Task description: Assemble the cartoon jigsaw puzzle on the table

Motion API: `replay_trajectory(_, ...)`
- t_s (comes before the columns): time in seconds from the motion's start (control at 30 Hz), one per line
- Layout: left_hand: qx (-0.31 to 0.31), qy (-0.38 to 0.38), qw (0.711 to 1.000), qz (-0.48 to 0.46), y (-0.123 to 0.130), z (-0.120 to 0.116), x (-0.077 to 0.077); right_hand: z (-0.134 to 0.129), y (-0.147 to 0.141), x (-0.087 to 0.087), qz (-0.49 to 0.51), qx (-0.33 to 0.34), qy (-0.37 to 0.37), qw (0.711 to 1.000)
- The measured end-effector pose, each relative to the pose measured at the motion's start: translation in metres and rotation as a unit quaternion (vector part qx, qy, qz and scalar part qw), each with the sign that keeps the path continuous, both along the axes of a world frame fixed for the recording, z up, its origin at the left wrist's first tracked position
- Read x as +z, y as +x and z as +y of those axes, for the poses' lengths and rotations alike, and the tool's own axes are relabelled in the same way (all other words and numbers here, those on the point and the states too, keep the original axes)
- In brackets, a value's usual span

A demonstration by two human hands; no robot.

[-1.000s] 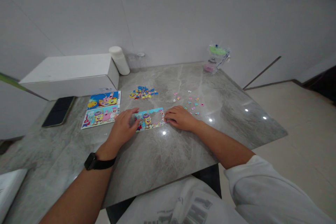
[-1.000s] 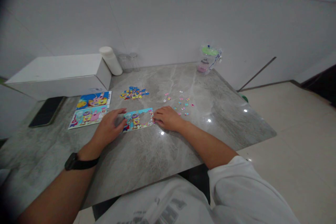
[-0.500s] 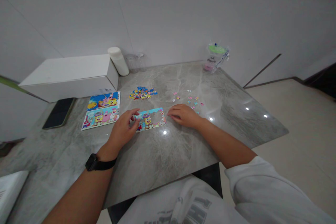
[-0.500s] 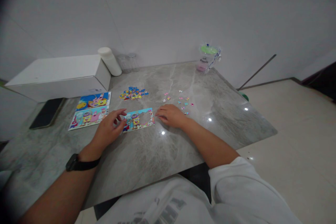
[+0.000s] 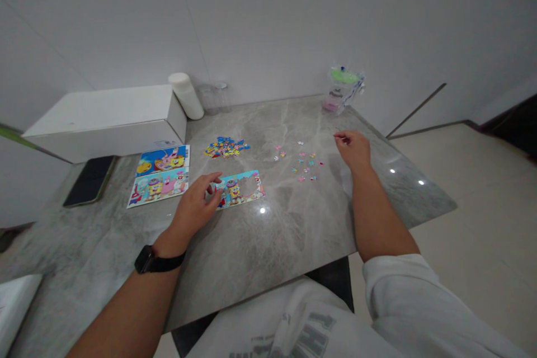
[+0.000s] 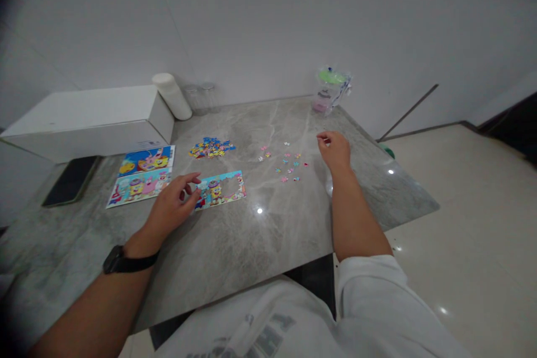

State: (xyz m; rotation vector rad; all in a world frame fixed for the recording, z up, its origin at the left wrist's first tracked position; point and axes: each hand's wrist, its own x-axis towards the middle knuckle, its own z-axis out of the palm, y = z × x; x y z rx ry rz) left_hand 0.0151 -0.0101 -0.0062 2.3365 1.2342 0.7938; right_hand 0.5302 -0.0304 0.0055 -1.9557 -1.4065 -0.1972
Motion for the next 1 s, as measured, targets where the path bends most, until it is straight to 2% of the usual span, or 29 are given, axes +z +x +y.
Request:
replay_trajectory(0.17, -0.002, 0.002, 1.0, -0.003, 0.0, 0.0, -0.001, 0.0, -0.004, -0.002, 0.013, 0.011, -0.083, 0.996)
replay_trajectory(0.37, -0.005, 0.004, 1.0, 0.001, -0.001, 0.002, -0.004, -0.001, -0.007, -0.006, 0.015, 0.073, -0.195, 0.978)
replay_trajectory(0.57, -0.002, 0.0, 1.0, 0.002, -0.001, 0.001, -0.005, -0.004, -0.01, -0.001, 0.016, 0.132, -0.248, 0.96)
replay_trajectory(0.8, -0.001, -0.008, 1.0, 0.004, -0.002, 0.002, -0.006, -0.008, -0.024, 0.007, 0.001, 0.216, -0.324, 0.921)
replay_trajectory(0.9, -0.002, -0.012, 1.0, 0.002, -0.002, 0.003, -0.006, -0.009, -0.027, 0.007, -0.007, 0.219, -0.333, 0.917)
replay_trajectory(1.0, -0.004, -0.013, 1.0, 0.005, -0.002, 0.003, -0.007, -0.008, -0.028, 0.005, -0.026, 0.205, -0.318, 0.925)
